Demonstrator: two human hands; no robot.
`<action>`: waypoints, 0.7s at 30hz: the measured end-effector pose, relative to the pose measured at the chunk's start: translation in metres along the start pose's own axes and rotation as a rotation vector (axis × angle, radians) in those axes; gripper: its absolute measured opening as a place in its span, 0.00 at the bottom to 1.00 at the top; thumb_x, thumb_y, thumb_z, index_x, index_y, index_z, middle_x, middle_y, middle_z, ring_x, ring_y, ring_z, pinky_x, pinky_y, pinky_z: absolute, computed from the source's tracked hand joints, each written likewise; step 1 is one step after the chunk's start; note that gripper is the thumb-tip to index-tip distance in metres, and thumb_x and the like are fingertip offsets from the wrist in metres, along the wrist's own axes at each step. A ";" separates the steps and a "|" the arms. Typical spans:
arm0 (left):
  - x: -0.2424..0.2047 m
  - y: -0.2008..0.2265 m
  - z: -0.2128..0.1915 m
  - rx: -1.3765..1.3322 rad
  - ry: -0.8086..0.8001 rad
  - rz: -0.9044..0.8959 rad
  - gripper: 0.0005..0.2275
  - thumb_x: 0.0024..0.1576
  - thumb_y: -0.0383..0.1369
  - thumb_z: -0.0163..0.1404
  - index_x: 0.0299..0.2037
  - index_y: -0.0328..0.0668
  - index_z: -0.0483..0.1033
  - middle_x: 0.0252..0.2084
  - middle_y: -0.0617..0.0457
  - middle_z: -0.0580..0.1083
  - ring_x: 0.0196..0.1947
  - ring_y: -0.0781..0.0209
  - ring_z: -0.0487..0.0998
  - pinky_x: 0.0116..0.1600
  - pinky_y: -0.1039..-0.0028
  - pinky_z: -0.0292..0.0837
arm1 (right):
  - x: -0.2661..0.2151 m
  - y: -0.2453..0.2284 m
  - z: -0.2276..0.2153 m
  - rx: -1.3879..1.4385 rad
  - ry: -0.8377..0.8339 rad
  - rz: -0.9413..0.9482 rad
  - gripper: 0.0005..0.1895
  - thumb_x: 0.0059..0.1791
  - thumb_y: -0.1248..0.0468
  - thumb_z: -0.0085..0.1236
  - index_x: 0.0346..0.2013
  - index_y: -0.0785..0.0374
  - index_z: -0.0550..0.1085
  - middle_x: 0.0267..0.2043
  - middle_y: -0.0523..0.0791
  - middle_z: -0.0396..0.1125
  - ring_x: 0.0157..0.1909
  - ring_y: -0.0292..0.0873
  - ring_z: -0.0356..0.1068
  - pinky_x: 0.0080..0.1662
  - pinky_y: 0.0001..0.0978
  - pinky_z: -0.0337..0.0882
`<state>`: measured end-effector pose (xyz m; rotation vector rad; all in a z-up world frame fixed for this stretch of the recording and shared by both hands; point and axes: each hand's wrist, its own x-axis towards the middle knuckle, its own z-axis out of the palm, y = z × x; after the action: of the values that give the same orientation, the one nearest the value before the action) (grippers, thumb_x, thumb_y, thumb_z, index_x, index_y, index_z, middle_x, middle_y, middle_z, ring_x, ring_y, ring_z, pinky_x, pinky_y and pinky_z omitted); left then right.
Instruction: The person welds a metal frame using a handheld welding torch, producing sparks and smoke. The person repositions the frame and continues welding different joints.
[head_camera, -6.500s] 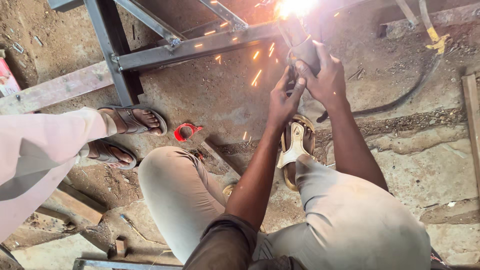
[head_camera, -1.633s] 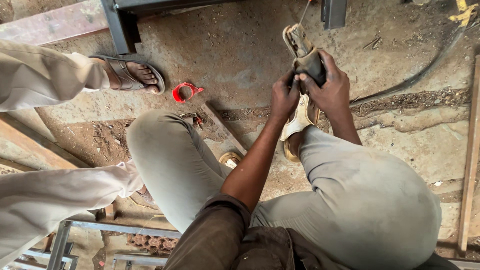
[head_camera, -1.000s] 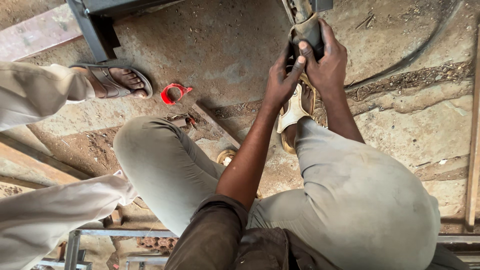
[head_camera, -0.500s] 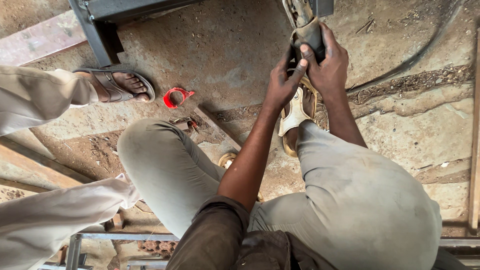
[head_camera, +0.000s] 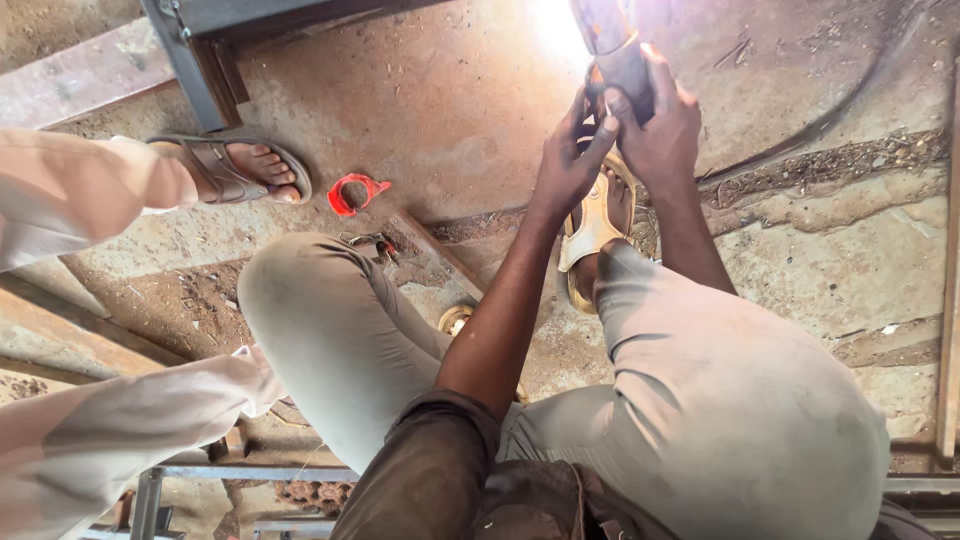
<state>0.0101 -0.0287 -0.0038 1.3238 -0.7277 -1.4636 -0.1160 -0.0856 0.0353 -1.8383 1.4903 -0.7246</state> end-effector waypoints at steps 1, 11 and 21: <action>-0.001 0.000 -0.001 0.024 0.001 -0.008 0.35 0.61 0.44 0.52 0.74 0.30 0.55 0.59 0.35 0.75 0.48 0.51 0.81 0.46 0.67 0.81 | -0.001 -0.001 0.000 0.003 -0.001 -0.002 0.34 0.59 0.43 0.61 0.67 0.66 0.68 0.47 0.57 0.75 0.51 0.54 0.80 0.50 0.45 0.77; 0.000 -0.003 0.000 -0.027 -0.036 -0.004 0.30 0.64 0.42 0.52 0.73 0.37 0.59 0.57 0.38 0.76 0.49 0.55 0.81 0.46 0.67 0.81 | 0.001 0.002 -0.004 -0.011 0.007 -0.055 0.32 0.59 0.45 0.63 0.66 0.66 0.68 0.48 0.57 0.75 0.51 0.54 0.79 0.51 0.45 0.76; 0.004 -0.010 0.001 0.051 -0.028 0.099 0.29 0.65 0.39 0.51 0.74 0.39 0.57 0.61 0.37 0.74 0.52 0.57 0.82 0.52 0.68 0.81 | 0.004 -0.001 -0.004 -0.001 -0.035 0.106 0.33 0.54 0.46 0.63 0.65 0.65 0.69 0.45 0.56 0.75 0.40 0.54 0.78 0.44 0.45 0.74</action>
<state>0.0069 -0.0295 -0.0143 1.2901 -0.8420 -1.3953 -0.1183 -0.0903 0.0386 -1.7492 1.5522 -0.6379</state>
